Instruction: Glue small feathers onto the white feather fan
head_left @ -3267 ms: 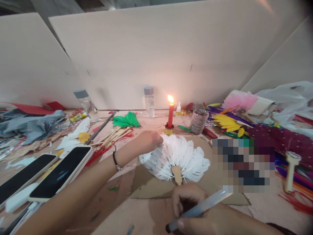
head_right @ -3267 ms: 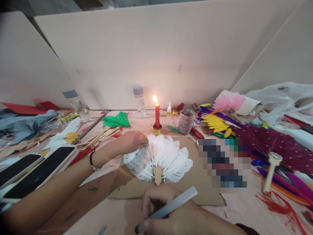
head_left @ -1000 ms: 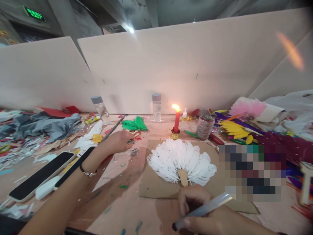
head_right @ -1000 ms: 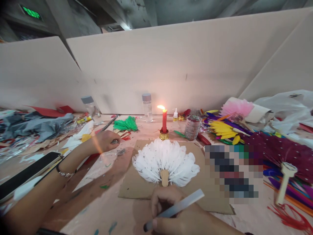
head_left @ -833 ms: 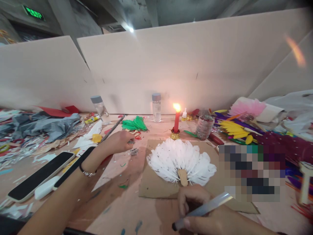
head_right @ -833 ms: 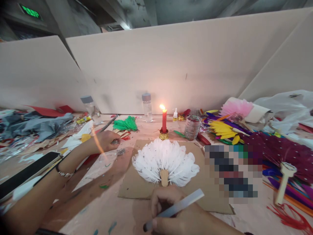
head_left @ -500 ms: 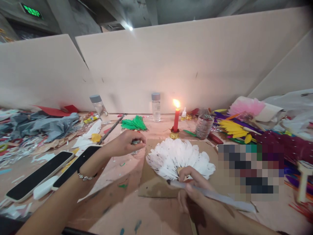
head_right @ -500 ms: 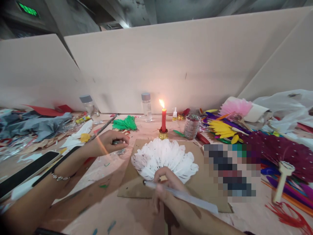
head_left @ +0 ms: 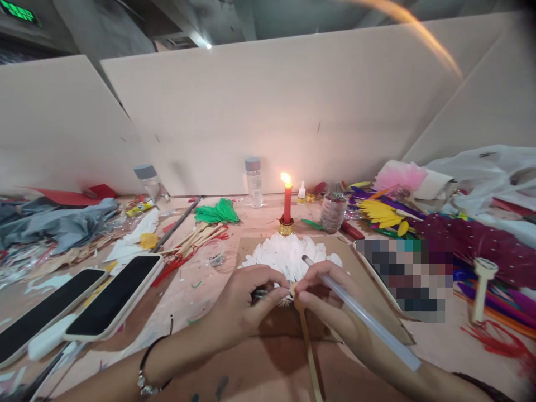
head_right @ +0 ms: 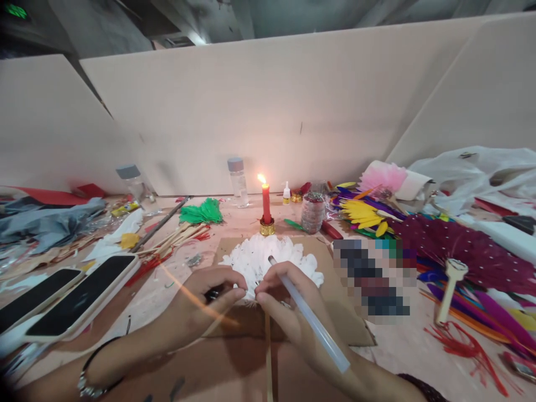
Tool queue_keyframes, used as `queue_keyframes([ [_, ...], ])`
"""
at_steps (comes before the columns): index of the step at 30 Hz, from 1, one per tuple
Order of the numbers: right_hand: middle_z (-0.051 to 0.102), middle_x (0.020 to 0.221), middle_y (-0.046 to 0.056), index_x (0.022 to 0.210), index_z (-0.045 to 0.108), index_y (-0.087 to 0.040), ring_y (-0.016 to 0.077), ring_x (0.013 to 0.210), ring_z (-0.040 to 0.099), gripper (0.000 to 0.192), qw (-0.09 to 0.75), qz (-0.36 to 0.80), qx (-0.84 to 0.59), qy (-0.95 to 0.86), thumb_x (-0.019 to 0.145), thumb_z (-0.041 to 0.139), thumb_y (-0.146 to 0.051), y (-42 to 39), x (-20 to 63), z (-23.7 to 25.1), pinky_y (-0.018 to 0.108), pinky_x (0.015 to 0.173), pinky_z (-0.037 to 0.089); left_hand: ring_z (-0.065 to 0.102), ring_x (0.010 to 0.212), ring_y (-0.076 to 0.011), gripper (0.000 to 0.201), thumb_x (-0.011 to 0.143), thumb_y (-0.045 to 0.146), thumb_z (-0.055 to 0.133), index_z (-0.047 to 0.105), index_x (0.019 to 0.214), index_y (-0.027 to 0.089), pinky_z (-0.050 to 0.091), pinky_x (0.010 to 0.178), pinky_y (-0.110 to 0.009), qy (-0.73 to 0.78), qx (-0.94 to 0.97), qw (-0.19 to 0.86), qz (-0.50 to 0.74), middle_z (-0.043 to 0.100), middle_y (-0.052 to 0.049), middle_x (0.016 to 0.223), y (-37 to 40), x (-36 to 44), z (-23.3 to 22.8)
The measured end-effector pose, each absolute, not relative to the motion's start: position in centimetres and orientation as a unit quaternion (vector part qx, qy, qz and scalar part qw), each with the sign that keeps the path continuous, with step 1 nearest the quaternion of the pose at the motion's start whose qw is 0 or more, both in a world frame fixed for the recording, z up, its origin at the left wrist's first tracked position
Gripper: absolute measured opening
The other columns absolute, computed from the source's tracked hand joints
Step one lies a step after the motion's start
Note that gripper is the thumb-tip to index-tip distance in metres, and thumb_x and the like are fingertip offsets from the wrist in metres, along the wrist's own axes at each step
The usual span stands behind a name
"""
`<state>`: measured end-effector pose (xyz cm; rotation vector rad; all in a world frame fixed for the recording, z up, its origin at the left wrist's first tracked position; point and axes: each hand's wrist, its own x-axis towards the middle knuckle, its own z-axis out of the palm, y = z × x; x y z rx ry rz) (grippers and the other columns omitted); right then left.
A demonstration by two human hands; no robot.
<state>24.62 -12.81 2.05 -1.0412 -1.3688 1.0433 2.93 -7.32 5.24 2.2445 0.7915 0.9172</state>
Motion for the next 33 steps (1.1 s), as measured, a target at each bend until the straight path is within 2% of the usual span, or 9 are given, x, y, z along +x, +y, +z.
queue_keyframes([
  [5,0.074,0.090,0.003,0.094,0.062,-0.023,0.0216,0.087,0.072,0.038,0.534,0.513,-0.411,-0.532,0.087,0.086,-0.052,-12.4,24.0,1.2,0.031,0.078,0.055,0.068,0.074,-0.0128,0.014,0.104,0.025,0.066,0.077,0.096,0.022,0.049,0.070,-0.023,0.245,0.863,0.247,0.365,0.077,0.000,0.082,-7.2,3.0,3.2],
  [9,0.069,0.084,0.000,0.094,0.061,-0.023,0.0179,0.080,0.067,0.039,0.542,0.535,-0.405,-0.506,0.085,0.089,-0.049,-12.2,23.9,0.3,0.028,0.072,0.050,0.063,0.068,-0.0127,0.016,0.107,0.024,0.062,0.074,0.097,0.020,0.044,0.062,-0.024,0.207,0.896,0.159,0.359,0.070,-0.001,0.077,-7.0,2.7,2.1],
  [13,0.067,0.084,-0.002,0.095,0.059,-0.023,0.0153,0.076,0.063,0.035,0.536,0.554,-0.389,-0.504,0.087,0.087,-0.042,-12.2,23.8,0.1,0.026,0.069,0.047,0.059,0.062,-0.0118,0.019,0.109,0.026,0.060,0.073,0.097,0.019,0.039,0.056,-0.025,0.197,0.905,0.117,0.358,0.065,0.000,0.074,-7.3,2.5,2.0],
  [18,0.065,0.082,-0.003,0.094,0.058,-0.024,0.0138,0.074,0.060,0.033,0.542,0.568,-0.365,-0.500,0.086,0.087,-0.038,-12.3,23.5,0.5,0.024,0.067,0.045,0.054,0.058,-0.0110,0.020,0.108,0.024,0.061,0.070,0.091,0.018,0.037,0.054,-0.025,0.197,0.902,0.092,0.372,0.060,0.001,0.070,-7.8,2.8,2.1],
  [22,0.065,0.081,-0.003,0.094,0.058,-0.024,0.0136,0.072,0.060,0.032,0.532,0.584,-0.365,-0.494,0.085,0.087,-0.036,-12.3,23.5,0.7,0.024,0.066,0.046,0.056,0.060,-0.0116,0.017,0.107,0.016,0.060,0.072,0.096,0.015,0.038,0.055,-0.025,0.175,0.907,0.083,0.375,0.062,0.000,0.072,-8.1,2.9,1.9],
  [25,0.065,0.080,-0.003,0.092,0.059,-0.024,0.0138,0.071,0.060,0.031,0.522,0.570,-0.387,-0.503,0.082,0.087,-0.033,-12.3,23.6,0.8,0.023,0.064,0.046,0.051,0.058,-0.0112,0.012,0.103,0.010,0.063,0.074,0.101,0.013,0.034,0.053,-0.025,0.151,0.901,0.080,0.400,0.058,0.001,0.069,-8.2,2.8,1.8],
  [28,0.064,0.078,-0.002,0.089,0.059,-0.023,0.0138,0.069,0.058,0.031,0.513,0.560,-0.405,-0.509,0.081,0.086,-0.033,-12.4,23.6,1.1,0.024,0.062,0.045,0.046,0.056,-0.0104,0.010,0.102,0.009,0.066,0.075,0.101,0.012,0.030,0.051,-0.025,0.142,0.894,0.079,0.417,0.055,0.003,0.067,-8.2,2.7,1.7],
  [33,0.064,0.079,-0.002,0.089,0.057,-0.023,0.0147,0.071,0.058,0.035,0.497,0.575,-0.417,-0.499,0.078,0.087,-0.037,-12.5,23.4,1.0,0.025,0.064,0.045,0.047,0.057,-0.0100,0.013,0.104,0.009,0.063,0.075,0.106,0.012,0.030,0.052,-0.025,0.148,0.896,0.088,0.408,0.058,0.002,0.069,-8.5,3.0,1.6],
])
